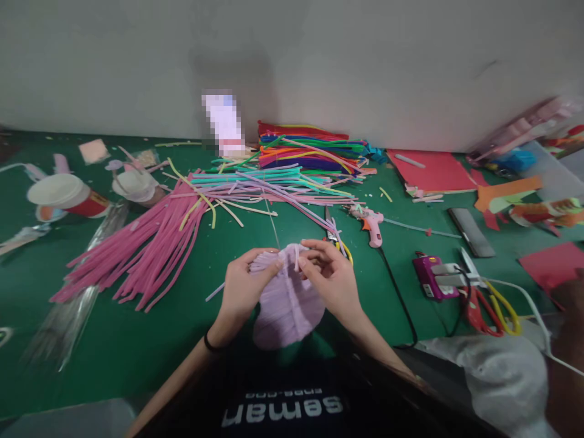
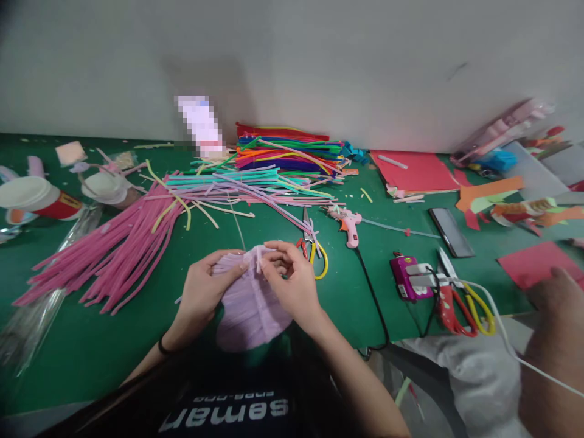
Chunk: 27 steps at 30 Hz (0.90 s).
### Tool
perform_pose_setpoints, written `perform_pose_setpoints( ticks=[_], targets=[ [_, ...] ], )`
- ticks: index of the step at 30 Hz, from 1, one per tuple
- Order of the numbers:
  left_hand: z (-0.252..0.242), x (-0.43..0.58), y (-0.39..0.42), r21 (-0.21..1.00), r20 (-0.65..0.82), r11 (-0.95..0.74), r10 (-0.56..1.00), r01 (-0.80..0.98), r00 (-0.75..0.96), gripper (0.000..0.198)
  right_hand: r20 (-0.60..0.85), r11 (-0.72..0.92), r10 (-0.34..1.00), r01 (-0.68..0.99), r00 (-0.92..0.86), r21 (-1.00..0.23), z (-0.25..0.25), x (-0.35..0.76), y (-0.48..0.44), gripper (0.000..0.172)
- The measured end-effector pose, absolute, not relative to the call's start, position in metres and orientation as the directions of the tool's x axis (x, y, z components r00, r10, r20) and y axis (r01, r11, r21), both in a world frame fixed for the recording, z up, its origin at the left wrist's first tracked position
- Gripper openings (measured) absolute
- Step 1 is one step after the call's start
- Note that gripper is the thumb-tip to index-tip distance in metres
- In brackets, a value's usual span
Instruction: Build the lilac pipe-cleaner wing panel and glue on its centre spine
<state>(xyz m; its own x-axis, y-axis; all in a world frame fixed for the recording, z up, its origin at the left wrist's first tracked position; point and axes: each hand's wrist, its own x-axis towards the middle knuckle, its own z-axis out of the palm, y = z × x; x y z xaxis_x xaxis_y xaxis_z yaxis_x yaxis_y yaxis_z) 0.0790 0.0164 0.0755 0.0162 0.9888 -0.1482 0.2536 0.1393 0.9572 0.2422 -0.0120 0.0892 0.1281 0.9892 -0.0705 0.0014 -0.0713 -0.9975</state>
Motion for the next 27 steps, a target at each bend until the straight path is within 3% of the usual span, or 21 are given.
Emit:
perform_pose_setpoints(
  ticks=[6,11,14,19,27],
  targets=[
    [0.097,0.089,0.015,0.947,0.06,-0.022,0.992,0.321,-0.11,0.027,-0.013,-0.008,0.97,-0.019,0.243,-1.0,0.102,0.229,-0.004,0.022],
    [0.1,0.092,0.016,0.924,0.077,-0.025,0.989,0.382,-0.123,0.03,0.036,0.038,0.974,-0.006,0.223,-0.999,0.102,0.227,0.002,0.015],
    [0.102,0.092,0.016,0.917,0.077,-0.024,0.99,0.398,-0.118,0.03,0.182,0.148,0.943,0.139,0.28,-0.979,0.096,0.227,-0.002,0.007],
    [0.104,0.096,0.011,0.889,0.217,-0.126,0.963,0.441,-0.161,0.027,0.62,0.493,0.766,0.464,0.169,-0.736,0.085,0.223,-0.009,0.018],
    [0.097,0.1,0.009,0.831,0.434,-0.307,0.88,0.465,-0.194,0.021,0.794,0.631,0.598,0.544,0.114,-0.553,0.086,0.216,0.003,0.012]
  ],
)
